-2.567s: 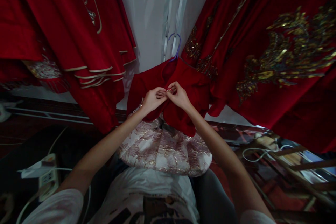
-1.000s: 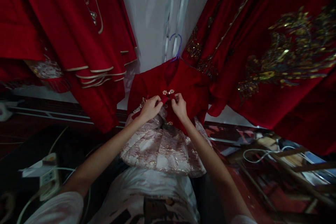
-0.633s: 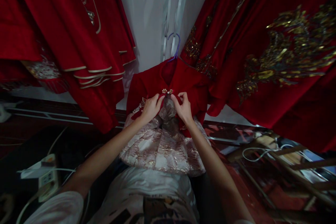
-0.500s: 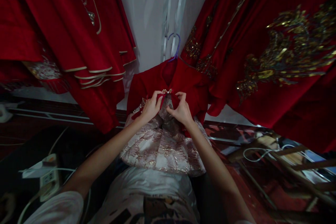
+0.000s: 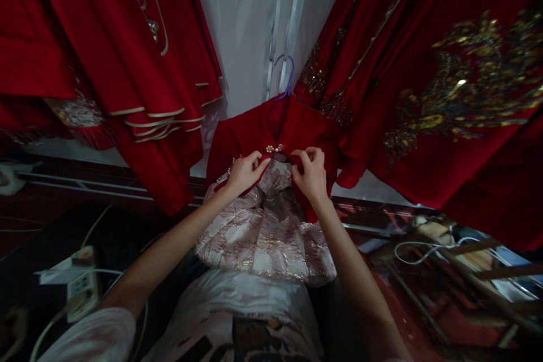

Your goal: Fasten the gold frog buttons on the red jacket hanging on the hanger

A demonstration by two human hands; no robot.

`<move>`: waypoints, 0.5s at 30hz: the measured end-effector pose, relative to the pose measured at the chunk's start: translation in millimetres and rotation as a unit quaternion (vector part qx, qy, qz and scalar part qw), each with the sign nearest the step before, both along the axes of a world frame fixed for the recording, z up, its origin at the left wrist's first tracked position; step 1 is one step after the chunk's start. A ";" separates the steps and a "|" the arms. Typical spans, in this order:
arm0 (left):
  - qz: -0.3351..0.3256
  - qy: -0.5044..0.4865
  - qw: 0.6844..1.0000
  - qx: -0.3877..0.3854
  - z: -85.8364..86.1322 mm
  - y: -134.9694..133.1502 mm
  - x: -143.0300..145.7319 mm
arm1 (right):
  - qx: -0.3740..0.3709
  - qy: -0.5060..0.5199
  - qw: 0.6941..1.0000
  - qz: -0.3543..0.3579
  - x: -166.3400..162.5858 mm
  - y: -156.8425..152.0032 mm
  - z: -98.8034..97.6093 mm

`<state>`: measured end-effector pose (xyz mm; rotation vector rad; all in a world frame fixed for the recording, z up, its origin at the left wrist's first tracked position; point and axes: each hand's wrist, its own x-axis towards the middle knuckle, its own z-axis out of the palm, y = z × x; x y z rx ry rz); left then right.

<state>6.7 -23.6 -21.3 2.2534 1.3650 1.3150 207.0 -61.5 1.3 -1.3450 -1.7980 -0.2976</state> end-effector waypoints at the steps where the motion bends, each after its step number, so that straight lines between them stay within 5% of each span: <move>1: -0.002 -0.002 1.000 0.001 0.1 -0.2 -0.1 | -0.003 -0.007 1.000 -0.004 1.2 0.6 0.1; 8: -0.007 0.004 1.000 -0.015 -1.5 -3.7 -0.3 | -0.160 0.061 0.985 -0.008 7.7 8.1 -5.9; 15: -0.053 0.050 0.997 0.026 -25.4 -3.9 -3.2 | -0.234 0.060 0.970 0.032 6.3 13.8 -24.4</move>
